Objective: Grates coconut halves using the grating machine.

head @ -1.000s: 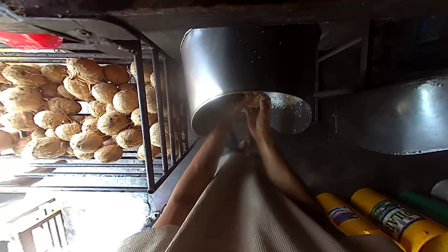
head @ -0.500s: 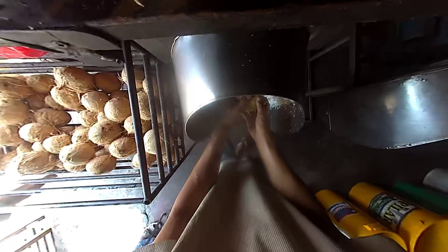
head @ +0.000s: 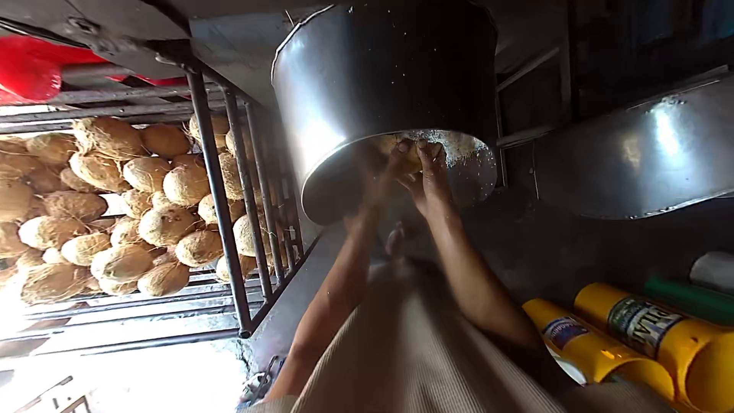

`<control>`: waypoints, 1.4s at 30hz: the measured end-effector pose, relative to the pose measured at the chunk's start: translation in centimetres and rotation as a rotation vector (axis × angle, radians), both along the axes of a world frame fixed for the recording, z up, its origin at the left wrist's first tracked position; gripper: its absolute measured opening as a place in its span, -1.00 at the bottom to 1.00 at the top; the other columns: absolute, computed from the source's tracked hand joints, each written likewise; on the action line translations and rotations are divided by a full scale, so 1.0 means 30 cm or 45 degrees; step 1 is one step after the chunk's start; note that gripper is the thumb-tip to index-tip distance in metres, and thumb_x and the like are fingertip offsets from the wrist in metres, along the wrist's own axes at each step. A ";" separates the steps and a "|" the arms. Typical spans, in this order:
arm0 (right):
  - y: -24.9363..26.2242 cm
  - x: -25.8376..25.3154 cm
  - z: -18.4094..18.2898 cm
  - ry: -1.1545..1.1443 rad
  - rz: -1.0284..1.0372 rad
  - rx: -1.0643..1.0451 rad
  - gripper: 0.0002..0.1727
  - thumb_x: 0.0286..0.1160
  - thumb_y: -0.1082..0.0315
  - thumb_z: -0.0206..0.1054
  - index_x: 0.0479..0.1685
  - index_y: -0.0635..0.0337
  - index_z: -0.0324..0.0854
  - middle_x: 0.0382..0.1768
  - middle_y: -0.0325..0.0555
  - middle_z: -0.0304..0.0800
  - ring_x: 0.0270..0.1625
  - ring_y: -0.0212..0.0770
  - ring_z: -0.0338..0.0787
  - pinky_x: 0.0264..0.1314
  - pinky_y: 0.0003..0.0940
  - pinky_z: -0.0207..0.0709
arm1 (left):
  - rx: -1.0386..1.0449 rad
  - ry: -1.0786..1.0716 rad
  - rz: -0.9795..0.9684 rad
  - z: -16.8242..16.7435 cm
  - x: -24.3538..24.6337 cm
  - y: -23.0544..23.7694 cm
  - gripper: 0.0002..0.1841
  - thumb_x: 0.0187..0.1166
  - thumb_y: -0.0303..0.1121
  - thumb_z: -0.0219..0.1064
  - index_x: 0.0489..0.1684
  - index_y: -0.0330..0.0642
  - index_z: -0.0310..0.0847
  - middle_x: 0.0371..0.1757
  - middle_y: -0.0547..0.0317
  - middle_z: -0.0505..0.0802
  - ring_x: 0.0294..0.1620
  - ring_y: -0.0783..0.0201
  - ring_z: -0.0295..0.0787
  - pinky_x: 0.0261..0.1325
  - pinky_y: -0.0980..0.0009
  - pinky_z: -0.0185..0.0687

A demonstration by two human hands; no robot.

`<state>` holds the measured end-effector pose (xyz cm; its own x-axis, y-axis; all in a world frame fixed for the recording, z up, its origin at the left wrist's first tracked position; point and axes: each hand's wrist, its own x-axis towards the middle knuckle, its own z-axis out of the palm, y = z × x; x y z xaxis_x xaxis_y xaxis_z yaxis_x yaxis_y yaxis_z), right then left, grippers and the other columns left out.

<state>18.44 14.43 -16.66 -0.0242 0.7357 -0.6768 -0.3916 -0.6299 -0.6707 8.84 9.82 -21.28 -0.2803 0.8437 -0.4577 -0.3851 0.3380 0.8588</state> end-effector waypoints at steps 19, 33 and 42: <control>-0.030 -0.028 0.014 -0.018 0.116 0.029 -0.38 0.74 -0.12 0.17 0.67 -0.07 0.25 0.34 -0.01 0.66 0.12 -0.02 0.85 0.11 -0.05 0.82 | -0.055 0.166 -0.174 0.105 -0.107 -0.005 -0.30 0.50 0.07 0.49 0.59 0.02 0.38 0.24 0.13 0.81 0.15 0.23 0.80 0.21 0.15 0.77; -0.190 0.152 -0.210 0.344 0.268 0.119 0.16 0.18 -0.29 0.58 0.81 -0.11 0.02 0.53 0.09 0.53 0.40 0.12 0.70 0.35 0.15 0.69 | 0.032 -0.233 0.069 -0.126 -0.119 -0.136 -0.27 0.71 0.37 -0.22 0.52 0.07 0.51 0.31 0.22 0.77 0.21 0.29 0.72 0.20 0.16 0.73; -0.409 0.157 -0.187 -0.482 0.494 0.274 0.20 0.31 -0.09 0.47 0.84 0.41 -0.16 0.69 0.24 0.29 0.59 -0.13 0.54 0.55 -0.21 0.59 | -0.221 -0.332 0.375 -0.102 0.001 -0.264 -0.29 0.80 0.26 -0.23 0.48 -0.14 0.48 0.19 0.01 0.81 0.23 0.18 0.76 0.31 0.09 0.72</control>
